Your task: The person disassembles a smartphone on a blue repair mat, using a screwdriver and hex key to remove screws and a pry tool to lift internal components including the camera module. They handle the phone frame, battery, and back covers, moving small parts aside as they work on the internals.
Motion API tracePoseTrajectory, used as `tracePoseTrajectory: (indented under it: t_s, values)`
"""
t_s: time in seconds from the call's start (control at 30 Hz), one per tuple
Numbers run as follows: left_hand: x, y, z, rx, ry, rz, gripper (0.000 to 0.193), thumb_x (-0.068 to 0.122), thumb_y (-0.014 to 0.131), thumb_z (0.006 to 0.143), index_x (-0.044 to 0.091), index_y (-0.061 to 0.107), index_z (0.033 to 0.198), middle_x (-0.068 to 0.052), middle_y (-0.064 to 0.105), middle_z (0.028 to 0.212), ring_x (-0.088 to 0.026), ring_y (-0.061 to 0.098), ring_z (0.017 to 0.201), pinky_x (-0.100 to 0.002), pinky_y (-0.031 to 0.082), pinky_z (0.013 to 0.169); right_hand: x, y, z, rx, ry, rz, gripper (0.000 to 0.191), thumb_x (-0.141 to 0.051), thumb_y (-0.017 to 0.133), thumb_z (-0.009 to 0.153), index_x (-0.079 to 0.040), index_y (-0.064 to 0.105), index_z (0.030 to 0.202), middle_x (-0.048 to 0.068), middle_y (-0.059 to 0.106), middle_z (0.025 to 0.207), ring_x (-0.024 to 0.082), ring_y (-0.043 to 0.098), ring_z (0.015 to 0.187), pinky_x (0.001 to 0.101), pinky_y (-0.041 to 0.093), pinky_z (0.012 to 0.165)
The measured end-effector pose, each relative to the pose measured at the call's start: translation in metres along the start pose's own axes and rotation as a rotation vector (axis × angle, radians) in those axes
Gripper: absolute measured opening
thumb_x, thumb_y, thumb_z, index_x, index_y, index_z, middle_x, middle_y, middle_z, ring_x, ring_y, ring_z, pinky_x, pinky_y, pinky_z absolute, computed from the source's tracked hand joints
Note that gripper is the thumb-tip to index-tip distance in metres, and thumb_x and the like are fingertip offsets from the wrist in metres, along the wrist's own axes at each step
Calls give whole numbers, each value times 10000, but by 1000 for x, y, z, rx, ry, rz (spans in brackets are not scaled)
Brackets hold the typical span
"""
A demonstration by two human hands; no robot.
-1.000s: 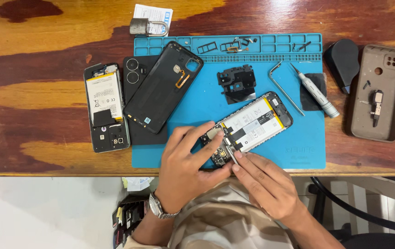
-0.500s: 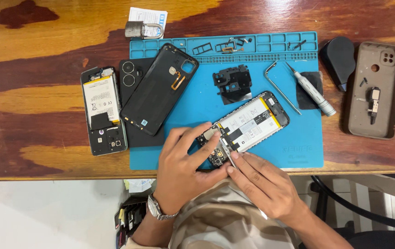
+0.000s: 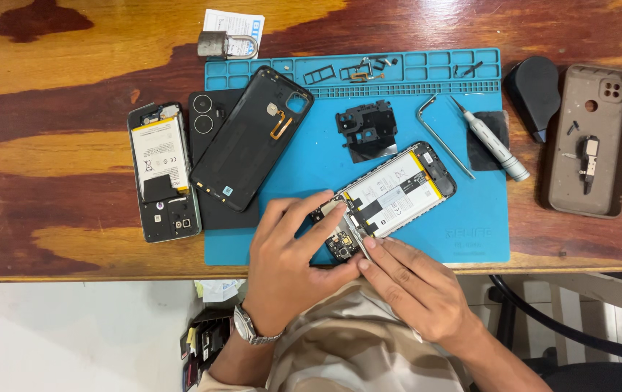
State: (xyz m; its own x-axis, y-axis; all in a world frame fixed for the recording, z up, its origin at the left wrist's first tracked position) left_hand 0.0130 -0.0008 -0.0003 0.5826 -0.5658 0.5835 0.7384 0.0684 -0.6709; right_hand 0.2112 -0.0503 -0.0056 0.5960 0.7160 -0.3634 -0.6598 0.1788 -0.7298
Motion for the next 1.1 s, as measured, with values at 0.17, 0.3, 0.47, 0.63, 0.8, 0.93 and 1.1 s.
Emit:
tracePoseTrajectory:
  t_s: [0.17, 0.3, 0.47, 0.63, 0.8, 0.93, 1.1]
  values:
    - [1, -2, 1, -9, -6, 5, 552, 248, 899, 672, 34, 741, 1156, -94, 661, 1265, -306, 622, 1061, -413, 556, 887, 1, 1, -1, -1, -5, -28, 344, -52, 732, 811, 101, 698, 1117, 273, 692, 1198, 386, 708, 1069, 452, 611, 904]
    - [2, -1, 1, 8, -20, -17, 539, 236, 900, 684, 34, 739, 1157, -90, 668, 1258, -303, 627, 1059, -406, 558, 884, 3, 1, -5, 14, -8, -58, 368, -50, 728, 787, 111, 699, 1117, 291, 688, 1197, 400, 718, 1051, 440, 614, 865]
    - [0, 1, 1, 22, -9, -25, 536, 234, 899, 689, 29, 737, 1157, -94, 669, 1267, -299, 630, 1062, -404, 560, 890, 4, 6, -8, 75, 10, -18, 286, -8, 723, 849, 93, 696, 1115, 245, 708, 1178, 383, 721, 1083, 440, 620, 906]
    - [-1, 1, 0, 9, -11, -17, 533, 229, 893, 680, 31, 740, 1150, -95, 670, 1262, -301, 630, 1061, -404, 560, 885, 3, 7, -8, 83, 16, -19, 261, 29, 682, 853, 102, 704, 1102, 241, 719, 1155, 382, 726, 1078, 443, 620, 901]
    - [-1, 0, -1, -2, -11, -21, 542, 231, 895, 671, 35, 738, 1152, -94, 665, 1267, -306, 624, 1058, -408, 558, 879, 4, 5, -7, 63, 11, -20, 286, -13, 697, 841, 102, 704, 1104, 250, 724, 1147, 380, 724, 1048, 449, 619, 890]
    - [-2, 0, -1, -6, -11, -23, 552, 229, 897, 673, 36, 734, 1165, -95, 661, 1277, -308, 622, 1062, -411, 557, 884, 4, 9, -8, 93, 31, -10, 271, 43, 679, 841, 97, 699, 1106, 242, 724, 1144, 380, 727, 1066, 448, 622, 893]
    - [-1, 1, -1, 5, -10, -23, 532, 220, 894, 692, 40, 734, 1166, -89, 658, 1279, -304, 622, 1068, -408, 557, 888, 3, 10, -10, 105, 60, 7, 259, 73, 682, 864, 106, 688, 1120, 247, 724, 1151, 379, 732, 1086, 438, 623, 896]
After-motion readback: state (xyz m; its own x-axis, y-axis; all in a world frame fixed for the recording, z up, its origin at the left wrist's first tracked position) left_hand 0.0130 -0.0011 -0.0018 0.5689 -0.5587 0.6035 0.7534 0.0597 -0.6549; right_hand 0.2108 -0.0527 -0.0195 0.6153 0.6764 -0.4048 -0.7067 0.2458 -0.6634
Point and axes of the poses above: each hand's wrist, its own z-axis towards the middle knuckle, its own y-axis out of the palm, x = y × z, the point moved 1 cm from there along z, towards the middle knuckle
